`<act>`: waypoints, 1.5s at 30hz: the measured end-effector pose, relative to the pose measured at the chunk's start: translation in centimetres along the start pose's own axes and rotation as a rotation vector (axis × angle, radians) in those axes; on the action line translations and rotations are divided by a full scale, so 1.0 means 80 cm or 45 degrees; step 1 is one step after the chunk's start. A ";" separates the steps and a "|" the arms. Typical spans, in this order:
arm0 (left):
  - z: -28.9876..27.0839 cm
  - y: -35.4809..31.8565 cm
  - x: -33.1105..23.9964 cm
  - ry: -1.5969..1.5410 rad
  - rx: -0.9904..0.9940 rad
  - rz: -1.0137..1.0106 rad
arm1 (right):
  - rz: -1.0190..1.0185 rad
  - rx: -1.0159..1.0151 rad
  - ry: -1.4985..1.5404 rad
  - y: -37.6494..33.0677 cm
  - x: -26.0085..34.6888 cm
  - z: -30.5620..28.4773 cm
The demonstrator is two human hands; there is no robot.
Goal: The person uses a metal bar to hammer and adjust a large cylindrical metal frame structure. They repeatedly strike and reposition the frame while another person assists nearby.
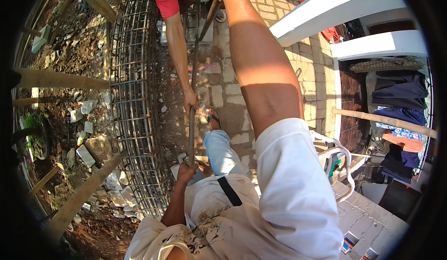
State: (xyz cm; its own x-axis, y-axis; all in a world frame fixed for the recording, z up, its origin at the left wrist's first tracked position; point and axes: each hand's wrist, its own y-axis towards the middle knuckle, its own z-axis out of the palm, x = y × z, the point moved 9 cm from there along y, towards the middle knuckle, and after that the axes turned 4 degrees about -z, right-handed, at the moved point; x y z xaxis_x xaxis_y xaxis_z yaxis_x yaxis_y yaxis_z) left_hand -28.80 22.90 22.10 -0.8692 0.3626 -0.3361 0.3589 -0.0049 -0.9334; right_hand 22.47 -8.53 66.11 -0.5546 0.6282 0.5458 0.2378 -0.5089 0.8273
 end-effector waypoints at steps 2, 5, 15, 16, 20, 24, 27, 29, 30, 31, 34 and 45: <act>-0.002 -0.023 -0.029 -0.022 0.000 0.067 | -0.044 -0.050 -0.027 0.012 0.003 0.004; -0.009 -0.055 -0.065 -0.025 0.045 0.012 | -0.208 -0.097 -0.114 0.030 0.029 0.014; -0.029 -0.127 -0.168 -0.050 0.238 0.025 | -0.331 -0.044 0.109 0.050 0.046 0.046; -0.024 -0.126 -0.169 -0.085 0.281 0.056 | -0.279 -0.160 -0.035 0.043 0.036 0.038; 0.005 -0.103 -0.133 -0.141 0.267 -0.033 | 0.019 -0.006 -0.103 0.033 -0.020 0.014; 0.049 -0.061 -0.078 -0.255 0.147 -0.061 | 0.040 -0.015 -0.076 0.025 -0.032 -0.023; 0.051 -0.009 -0.027 -0.237 0.051 -0.178 | -0.063 -0.217 -0.043 0.013 -0.018 -0.026; 0.053 0.022 0.001 -0.203 0.076 -0.165 | -0.120 -0.028 -0.163 0.009 -0.015 0.008; 0.056 0.037 0.008 -0.180 0.119 -0.129 | 0.208 0.035 0.046 0.003 -0.047 0.027; 0.059 0.050 0.017 -0.152 0.159 -0.133 | 0.108 0.009 0.014 0.007 -0.046 0.029; 0.037 0.080 0.034 -0.034 -0.096 -0.122 | -0.270 -0.054 -0.043 0.020 -0.046 0.017; -0.074 0.081 0.032 0.307 -0.266 -0.263 | 0.059 0.219 -0.589 0.077 -0.169 -0.038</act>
State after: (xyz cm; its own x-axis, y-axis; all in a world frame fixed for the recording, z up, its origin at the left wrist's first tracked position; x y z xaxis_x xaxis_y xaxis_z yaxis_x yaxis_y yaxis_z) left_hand -26.70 29.32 15.94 -0.8344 0.5451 -0.0813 0.2679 0.2722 -0.9242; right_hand 29.00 -21.93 63.42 -0.1377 0.8226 0.5517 0.4037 -0.4620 0.7897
